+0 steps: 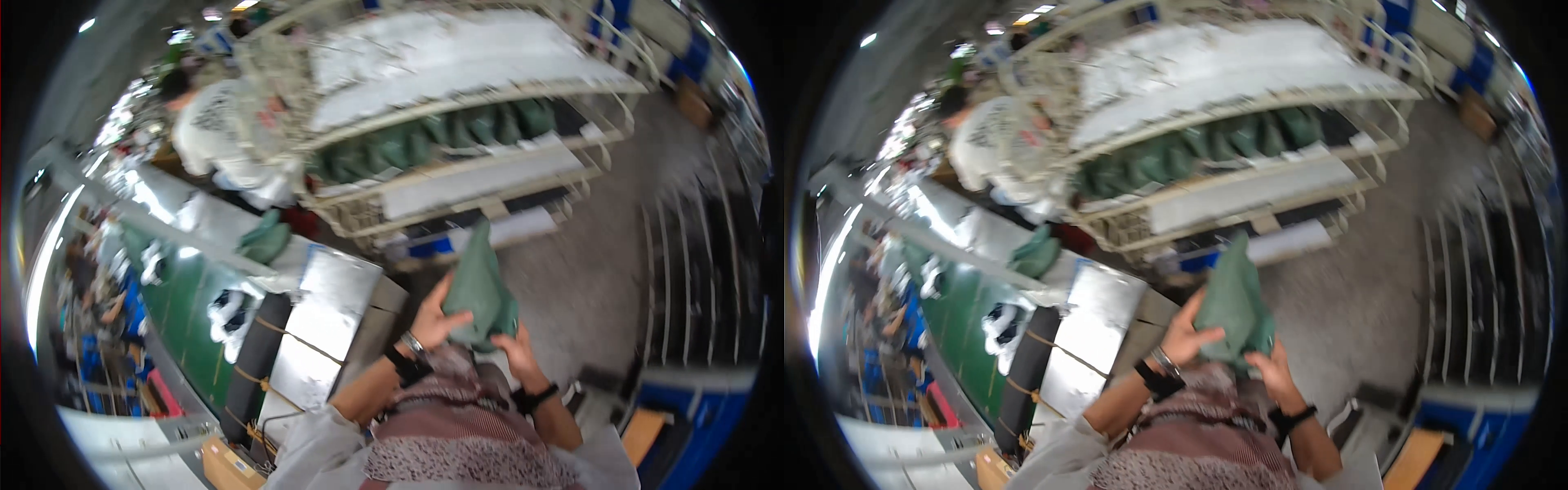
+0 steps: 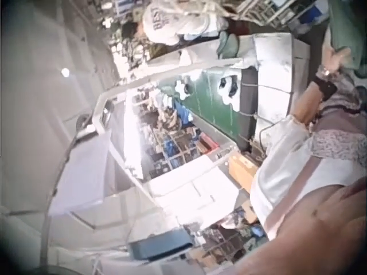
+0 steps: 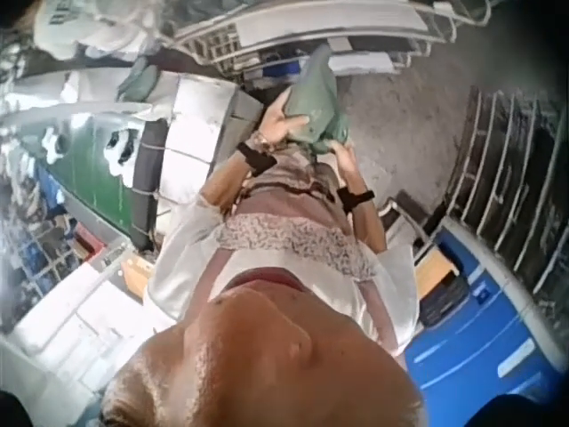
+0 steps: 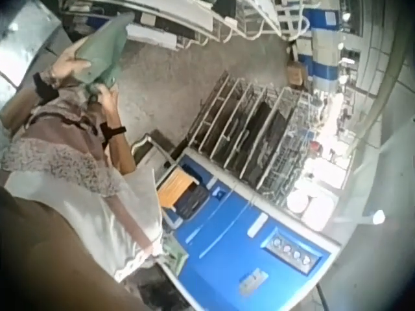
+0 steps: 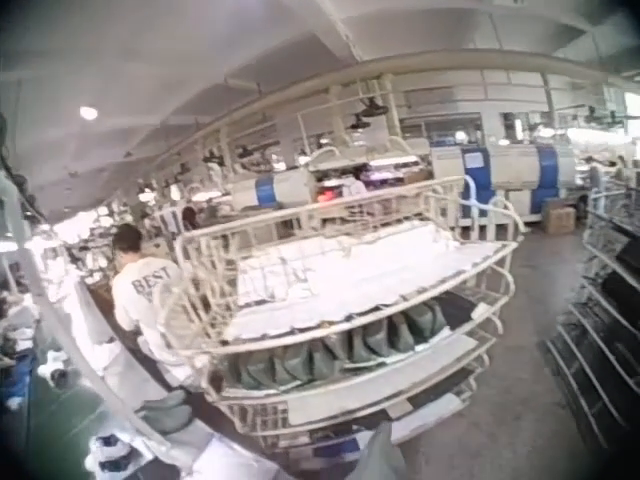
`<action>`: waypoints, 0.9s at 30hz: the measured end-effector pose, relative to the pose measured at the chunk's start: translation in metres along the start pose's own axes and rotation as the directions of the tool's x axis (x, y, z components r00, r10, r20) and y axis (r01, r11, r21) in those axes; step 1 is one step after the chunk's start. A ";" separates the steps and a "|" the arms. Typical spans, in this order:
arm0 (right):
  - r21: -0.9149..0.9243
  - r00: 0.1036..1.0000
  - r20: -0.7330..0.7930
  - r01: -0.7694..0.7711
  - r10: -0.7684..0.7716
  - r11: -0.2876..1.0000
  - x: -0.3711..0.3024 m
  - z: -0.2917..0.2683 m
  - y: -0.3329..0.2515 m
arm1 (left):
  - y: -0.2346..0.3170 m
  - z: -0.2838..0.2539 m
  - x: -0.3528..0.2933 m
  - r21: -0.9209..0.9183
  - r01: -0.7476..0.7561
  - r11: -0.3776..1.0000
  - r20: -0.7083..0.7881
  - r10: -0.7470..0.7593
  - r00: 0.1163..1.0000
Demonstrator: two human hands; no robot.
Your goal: Insert shoe lasts into partially assembled shoes on a manufacturing line.
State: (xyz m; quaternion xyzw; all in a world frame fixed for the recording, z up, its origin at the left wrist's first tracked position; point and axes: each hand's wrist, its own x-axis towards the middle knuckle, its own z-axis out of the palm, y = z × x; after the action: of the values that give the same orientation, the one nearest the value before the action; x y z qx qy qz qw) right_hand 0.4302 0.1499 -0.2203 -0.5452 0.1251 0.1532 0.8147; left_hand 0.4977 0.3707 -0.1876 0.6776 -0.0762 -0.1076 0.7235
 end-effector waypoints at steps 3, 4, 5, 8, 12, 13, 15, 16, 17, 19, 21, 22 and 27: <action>-0.113 0.979 -0.176 0.085 -0.104 0.990 0.026 -0.016 -0.062 | 0.026 0.027 0.076 -0.033 -0.023 0.999 0.145 0.027 0.989; -0.117 0.970 -0.216 0.084 -0.107 0.990 0.035 -0.023 -0.076 | 0.025 0.033 0.103 -0.040 -0.051 0.998 0.184 0.058 0.981; -0.132 0.949 -0.264 0.142 -0.173 0.981 0.043 -0.030 -0.093 | 0.024 0.040 0.130 -0.057 -0.046 0.997 0.215 0.057 0.975; -0.224 0.895 -0.341 0.219 -0.287 0.950 0.065 -0.053 -0.144 | 0.032 0.075 0.198 -0.146 -0.088 0.985 0.249 0.122 0.961; -0.254 0.850 -0.380 0.282 -0.364 0.925 0.117 -0.083 -0.205 | 0.049 0.092 0.279 0.247 -0.330 0.911 0.185 0.290 0.939; -0.223 0.840 -0.395 0.304 -0.371 0.926 0.126 -0.088 -0.224 | 0.049 0.107 0.299 0.253 -0.301 0.919 0.186 0.259 0.948; -0.164 0.830 -0.415 0.335 -0.373 0.928 0.147 -0.116 -0.254 | 0.072 0.131 0.335 0.330 -0.247 0.911 0.208 0.185 0.960; -0.140 0.837 -0.417 0.327 -0.356 0.934 0.161 -0.136 -0.265 | 0.085 0.141 0.345 0.396 -0.203 0.895 0.212 0.126 0.969; -0.168 0.832 -0.412 0.330 -0.371 0.929 0.176 -0.147 -0.279 | 0.078 0.156 0.360 0.423 -0.217 0.880 0.184 0.151 0.971; -0.275 0.831 -0.395 0.300 -0.392 0.914 0.214 -0.166 -0.309 | 0.085 0.166 0.390 0.479 -0.177 0.860 0.164 0.110 0.980; -0.407 0.850 -0.271 0.324 -0.452 0.854 0.264 -0.188 -0.335 | 0.085 0.180 0.415 0.541 -0.157 0.826 0.117 0.111 0.987; -0.528 0.848 -0.179 0.345 -0.498 0.776 0.290 -0.202 -0.346 | 0.080 0.191 0.431 0.630 -0.152 0.761 0.102 0.113 0.988; -0.855 0.901 -0.061 0.175 -0.430 0.488 0.415 -0.257 -0.370 | 0.037 0.230 0.479 0.808 -0.208 0.551 0.084 0.242 0.967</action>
State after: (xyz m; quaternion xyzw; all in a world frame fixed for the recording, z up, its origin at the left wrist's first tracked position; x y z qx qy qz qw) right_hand 0.9456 -0.1742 -0.1563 -0.8932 0.0469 -0.0285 0.4464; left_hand 0.9028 0.0267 -0.1515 0.9189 -0.1894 0.0450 0.3431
